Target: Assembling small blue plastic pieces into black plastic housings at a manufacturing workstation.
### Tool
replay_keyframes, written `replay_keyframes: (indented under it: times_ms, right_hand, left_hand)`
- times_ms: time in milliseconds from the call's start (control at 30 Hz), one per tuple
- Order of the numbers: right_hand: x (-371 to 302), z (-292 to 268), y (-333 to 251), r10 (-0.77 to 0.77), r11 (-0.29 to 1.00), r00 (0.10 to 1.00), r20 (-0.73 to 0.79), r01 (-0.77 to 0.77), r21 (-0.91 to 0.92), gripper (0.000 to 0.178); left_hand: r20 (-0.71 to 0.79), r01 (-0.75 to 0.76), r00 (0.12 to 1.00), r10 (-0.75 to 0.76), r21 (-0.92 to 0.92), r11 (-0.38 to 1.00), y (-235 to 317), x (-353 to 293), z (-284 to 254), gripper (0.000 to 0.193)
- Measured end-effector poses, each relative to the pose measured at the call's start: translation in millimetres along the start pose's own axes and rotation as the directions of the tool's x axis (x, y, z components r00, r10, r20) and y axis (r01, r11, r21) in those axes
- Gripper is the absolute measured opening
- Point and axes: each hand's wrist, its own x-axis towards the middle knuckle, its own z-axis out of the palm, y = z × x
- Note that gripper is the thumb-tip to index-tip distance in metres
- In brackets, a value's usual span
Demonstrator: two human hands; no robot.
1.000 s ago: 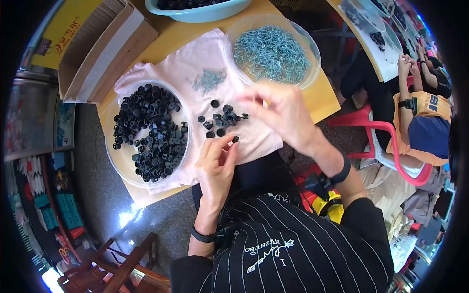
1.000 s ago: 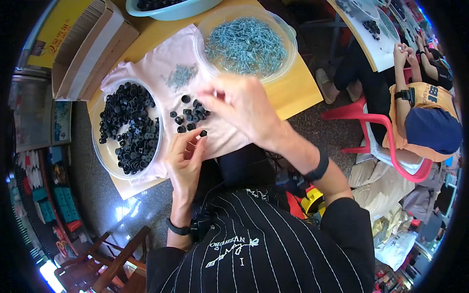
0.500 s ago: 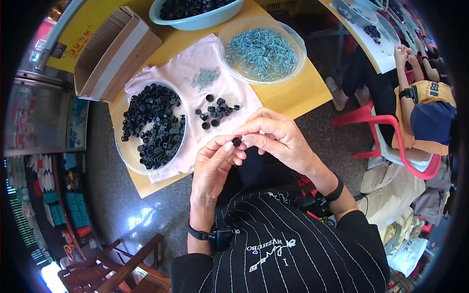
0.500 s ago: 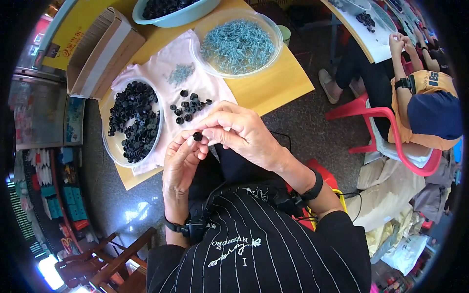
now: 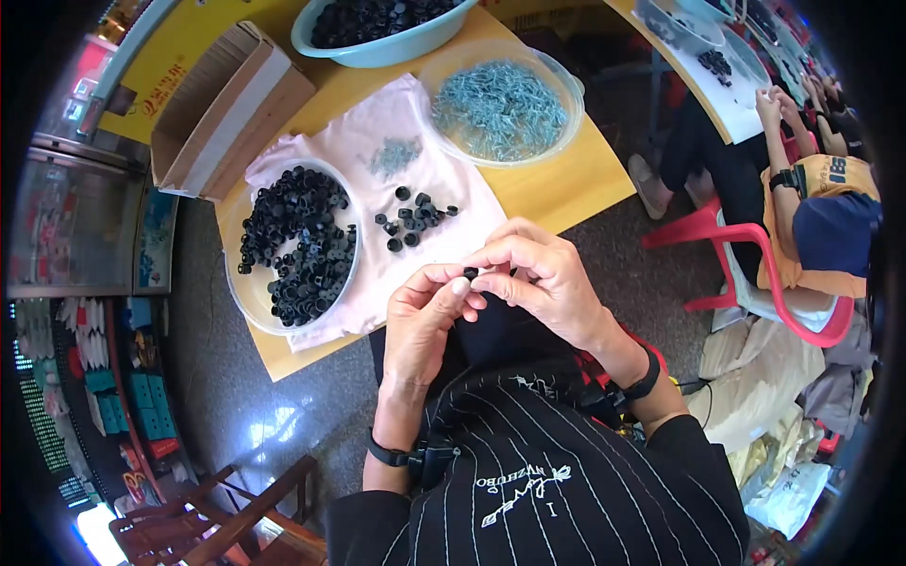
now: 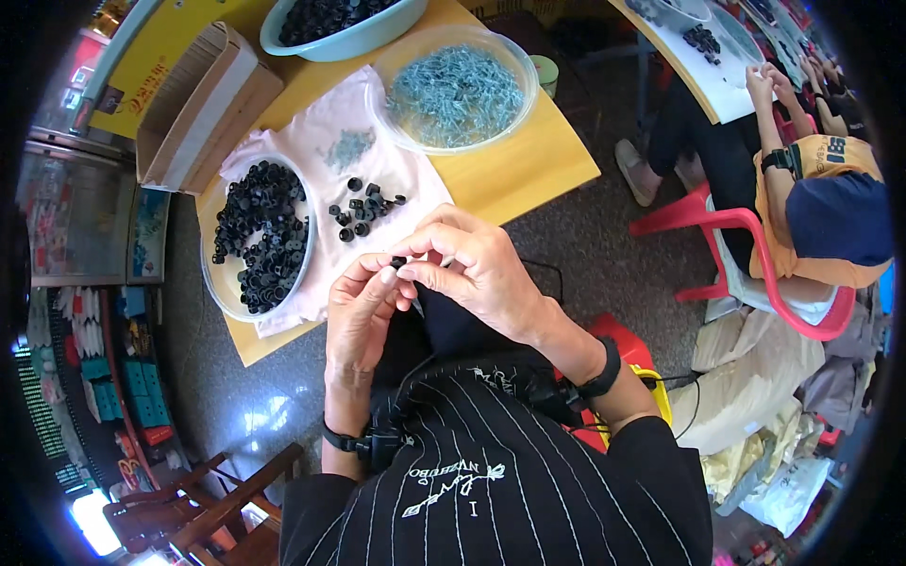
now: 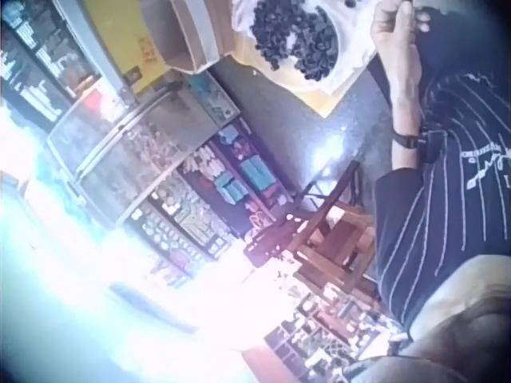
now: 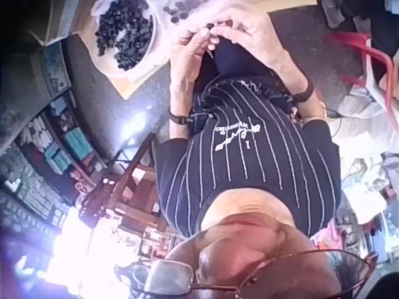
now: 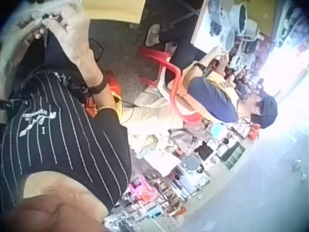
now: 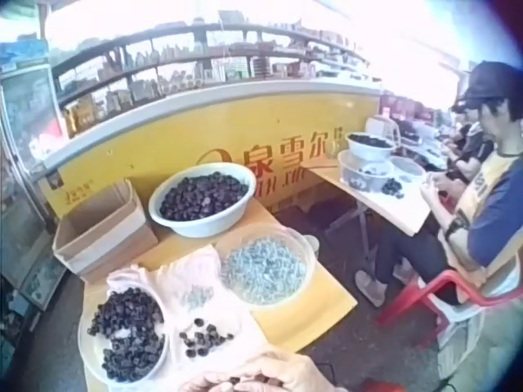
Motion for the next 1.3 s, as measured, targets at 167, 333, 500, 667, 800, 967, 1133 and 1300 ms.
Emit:
replay_keyframes:
  times_ms: [167, 333, 500, 667, 800, 967, 1133, 1300]
  right_hand:
    - [2, -1, 5, 0.149, 0.935, 0.987, 0.061, -0.161, 0.315, 0.019]
    - [8, -2, 13, 0.186, 0.896, 0.978, 0.093, -0.208, 0.392, 0.022]
    - [14, 3, 28, 0.328, 0.872, 0.945, 0.008, -0.306, 0.382, 0.019]
    - [22, 8, 40, 0.132, 0.989, 0.989, -0.068, -0.136, -0.056, 0.019]
    - [23, 8, 45, 0.185, 0.981, 0.982, -0.025, -0.186, -0.049, 0.019]
    - [26, 9, 49, 0.161, 0.986, 0.986, -0.047, -0.163, -0.025, 0.019]
    - [23, 11, 52, 0.133, 0.990, 0.988, -0.080, -0.136, -0.029, 0.018]
    - [24, 10, 49, 0.112, 0.991, 0.991, -0.073, -0.117, -0.061, 0.017]
  left_hand:
    - [0.036, 0.047, 0.998, -0.047, -0.019, 0.999, 4, 7, -1, 0.017]
    - [0.022, 0.077, 0.997, -0.079, 0.083, 0.994, 14, 14, -3, 0.014]
    - [-0.023, -0.185, 0.902, 0.431, 0.882, 0.434, 51, 43, 1, 0.007]
    - [0.324, -0.136, 0.762, 0.561, 0.926, -0.352, 98, 101, -26, 0.008]
    - [0.378, -0.179, 0.818, 0.435, 0.884, -0.432, 111, 134, -49, 0.013]
    - [0.279, -0.057, 0.886, 0.369, 0.857, -0.512, 101, 150, -52, 0.017]
    - [0.210, -0.007, 0.919, 0.335, 0.855, -0.518, 105, 149, -48, 0.011]
    - [0.334, -0.080, 0.850, 0.407, 0.846, -0.527, 108, 138, -51, 0.007]
